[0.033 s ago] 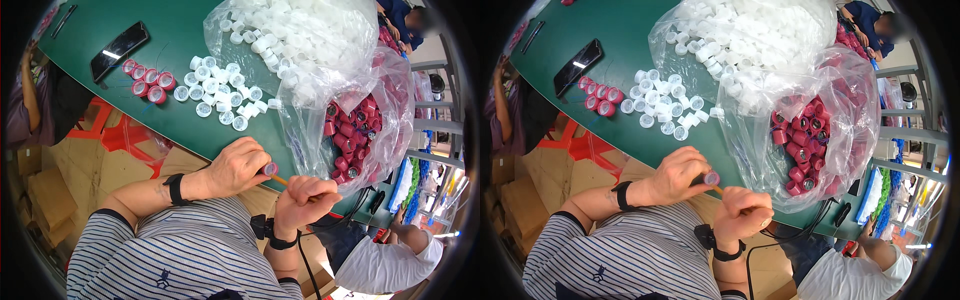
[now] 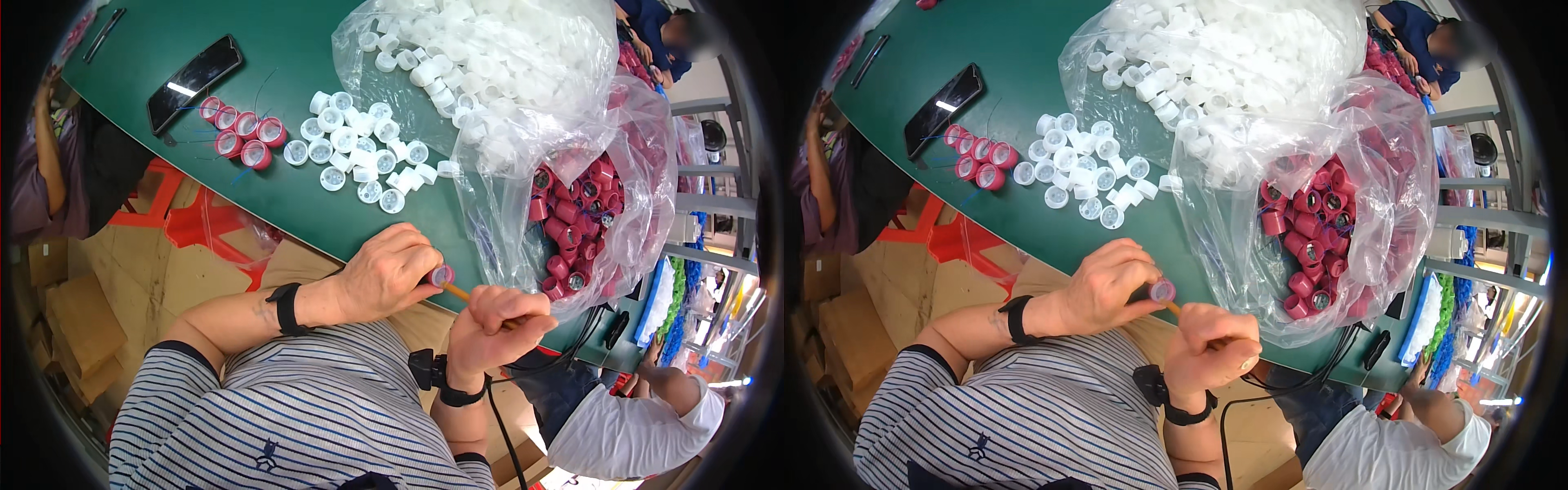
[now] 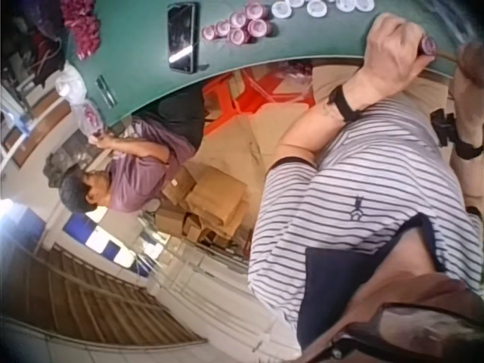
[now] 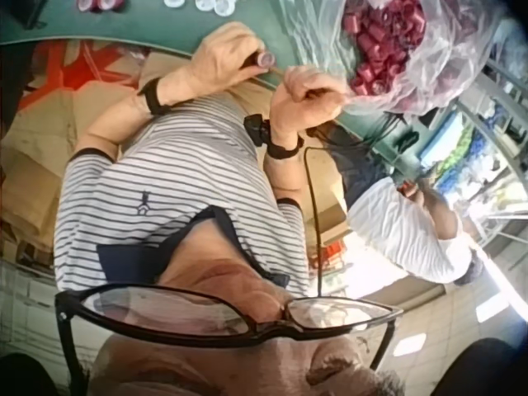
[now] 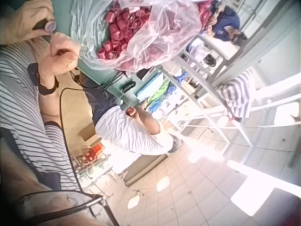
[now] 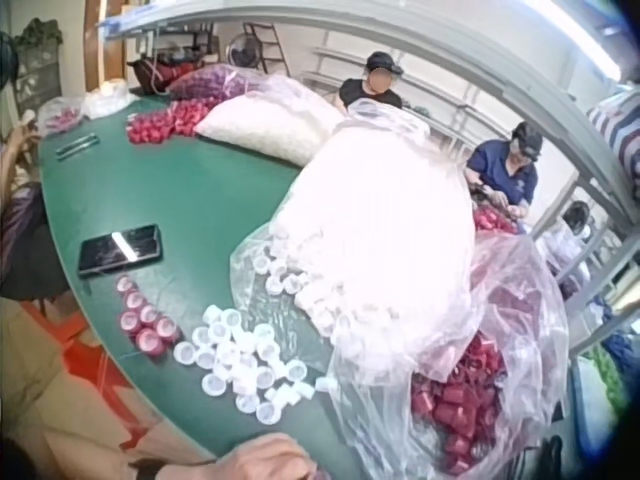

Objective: Assembling plastic components into bottle caps using a wooden pick to press inserts into place.

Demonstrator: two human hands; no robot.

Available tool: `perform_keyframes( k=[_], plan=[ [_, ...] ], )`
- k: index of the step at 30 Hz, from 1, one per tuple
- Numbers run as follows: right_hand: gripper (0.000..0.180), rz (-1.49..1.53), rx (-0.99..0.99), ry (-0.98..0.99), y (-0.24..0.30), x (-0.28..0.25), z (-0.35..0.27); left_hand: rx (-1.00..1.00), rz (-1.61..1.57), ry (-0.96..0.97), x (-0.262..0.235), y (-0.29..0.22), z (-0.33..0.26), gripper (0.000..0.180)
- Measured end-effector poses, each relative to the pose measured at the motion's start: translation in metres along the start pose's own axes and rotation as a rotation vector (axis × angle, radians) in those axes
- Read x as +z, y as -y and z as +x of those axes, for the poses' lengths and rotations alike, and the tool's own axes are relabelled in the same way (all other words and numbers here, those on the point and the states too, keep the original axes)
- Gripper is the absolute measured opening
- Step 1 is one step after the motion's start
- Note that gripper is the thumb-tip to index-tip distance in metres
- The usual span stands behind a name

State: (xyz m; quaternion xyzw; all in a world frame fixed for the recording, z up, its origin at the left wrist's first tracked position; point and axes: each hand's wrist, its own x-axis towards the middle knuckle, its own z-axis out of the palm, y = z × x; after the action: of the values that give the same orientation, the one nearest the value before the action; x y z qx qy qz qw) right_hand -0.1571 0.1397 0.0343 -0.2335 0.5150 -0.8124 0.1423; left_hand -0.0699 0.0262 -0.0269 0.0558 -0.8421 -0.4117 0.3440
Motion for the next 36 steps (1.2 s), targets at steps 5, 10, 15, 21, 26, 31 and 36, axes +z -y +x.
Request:
perform_keyframes(
  k=[5,10,15,21,26,31,36],
  plan=[
    [0.05,-0.088,-0.042,0.049,-0.015,0.006,0.008,-0.001,-0.012,0.001,0.002,0.002,0.001,0.045],
    [0.052,-0.246,-0.043,0.035,-0.019,0.011,0.007,0.01,-0.015,-0.012,0.001,-0.003,0.003,0.041],
    [0.049,-0.486,-0.144,0.222,-0.026,0.017,0.011,0.012,-0.021,-0.012,0.001,0.0,0.0,0.035],
    [0.042,-0.308,-0.014,0.056,-0.019,0.01,0.012,-0.016,-0.013,0.001,0.002,-0.001,0.001,0.041],
    [0.05,-0.486,-0.292,0.208,-0.028,0.018,0.004,0.042,0.005,0.014,0.001,0.001,0.002,0.043],
    [0.049,-0.039,0.033,-0.011,-0.007,0.001,0.017,0.008,0.016,-0.003,0.002,-0.001,0.003,0.04],
    [0.052,0.01,0.009,-0.032,0.014,-0.006,0.006,0.01,0.008,-0.016,0.003,-0.001,0.001,0.039]
  ],
)
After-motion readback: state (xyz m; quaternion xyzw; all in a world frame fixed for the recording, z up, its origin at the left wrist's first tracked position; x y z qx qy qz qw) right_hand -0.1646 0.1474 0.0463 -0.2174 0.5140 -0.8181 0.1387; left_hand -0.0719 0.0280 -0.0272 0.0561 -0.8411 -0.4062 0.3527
